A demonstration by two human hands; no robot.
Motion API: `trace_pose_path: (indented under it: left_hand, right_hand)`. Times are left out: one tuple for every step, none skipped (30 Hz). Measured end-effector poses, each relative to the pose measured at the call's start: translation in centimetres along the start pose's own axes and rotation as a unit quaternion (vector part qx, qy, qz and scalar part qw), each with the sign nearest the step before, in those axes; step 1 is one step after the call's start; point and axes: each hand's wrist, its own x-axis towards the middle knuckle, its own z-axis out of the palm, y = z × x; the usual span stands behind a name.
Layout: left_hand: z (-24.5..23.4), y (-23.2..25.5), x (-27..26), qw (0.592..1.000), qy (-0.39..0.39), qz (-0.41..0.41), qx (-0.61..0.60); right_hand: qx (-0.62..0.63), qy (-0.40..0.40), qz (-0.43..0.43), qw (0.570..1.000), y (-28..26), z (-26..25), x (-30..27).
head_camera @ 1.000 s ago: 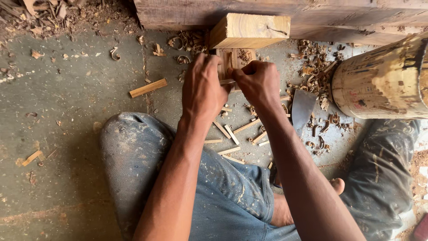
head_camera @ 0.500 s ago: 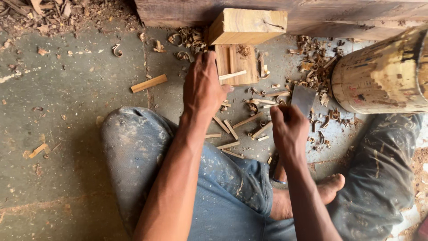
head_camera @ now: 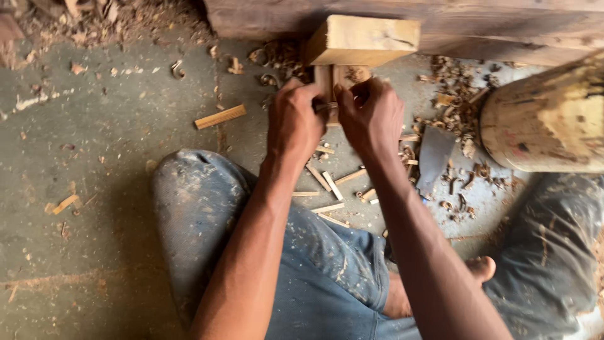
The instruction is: The person uses a chisel to shave wood from a block on the floor and then inserts small wooden pins into holes in the wood by hand.
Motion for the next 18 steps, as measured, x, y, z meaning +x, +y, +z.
trace_pose_path:
  left_hand:
    - [0.2,-0.2,0.2,1.000,0.012,0.013,0.002]
    - [0.4,-0.4,0.2,0.999,0.021,0.025,0.003]
    - [0.6,-0.6,0.2,1.000,0.018,0.015,0.000]
    - [0.7,-0.8,0.4,1.000,0.017,0.007,-0.002]
    - [0.7,-0.9,0.6,1.000,0.016,-0.001,-0.003]
    - [0.7,-0.9,0.7,1.000,0.020,-0.003,-0.003]
    - [0.7,-0.9,0.8,1.000,0.023,-0.004,-0.003]
    - [0.8,-0.8,1.0,1.000,0.026,-0.003,-0.004]
    - [1.0,-0.6,1.2,1.000,0.013,-0.015,-0.007]
    - [1.0,-0.6,1.3,1.000,0.001,-0.027,-0.008]
    - [1.0,-0.6,1.4,0.999,-0.010,-0.040,-0.010]
    - [0.9,-0.7,1.2,0.999,-0.011,-0.043,-0.007]
    - [0.9,-0.9,1.0,0.999,-0.011,-0.046,-0.004]
    - [1.0,-0.9,0.9,0.999,-0.012,-0.044,-0.005]
    - [1.1,-0.9,0.9,0.998,-0.028,-0.056,-0.008]
    - [1.1,-0.9,1.1,0.997,-0.043,-0.064,-0.013]
    - [1.3,-0.9,1.3,0.996,-0.057,-0.071,-0.017]
    - [1.3,-0.9,1.3,0.996,-0.057,-0.068,-0.007]
  right_hand:
    - [-0.015,-0.027,0.026,0.999,-0.2,0.7,0.8]
    - [-0.030,-0.030,0.021,0.999,-0.3,1.2,1.3]
    - [-0.045,-0.033,0.015,0.998,-0.2,1.5,1.8]
    - [-0.057,-0.035,0.007,0.998,-0.3,1.8,2.2]
    - [-0.048,-0.053,0.044,0.996,-0.3,1.9,2.5]
    - [-0.038,-0.072,0.080,0.993,-0.4,1.8,2.7]
    - [-0.028,-0.090,0.117,0.989,-0.6,1.6,2.8]
    - [-0.023,-0.101,0.132,0.986,-0.6,1.1,2.9]
    - [-0.017,-0.111,0.147,0.983,-0.7,0.6,2.9]
    - [-0.011,-0.123,0.161,0.979,-1.0,0.1,2.8]
    - [0.002,-0.117,0.143,0.983,-1.2,-0.3,2.6]
    - [0.014,-0.112,0.127,0.985,-1.5,-0.7,2.2]
    - [0.026,-0.107,0.110,0.988,-1.7,-0.9,2.0]
    - [0.030,-0.116,0.110,0.987,-1.8,-1.3,1.8]
    - [0.035,-0.125,0.110,0.985,-1.8,-1.5,1.8]
    - [0.038,-0.130,0.109,0.985,-1.7,-1.8,2.0]
    - [0.009,-0.152,0.109,0.982,-1.6,-1.9,2.2]
    - [-0.018,-0.180,0.109,0.978,-1.5,-1.7,2.4]
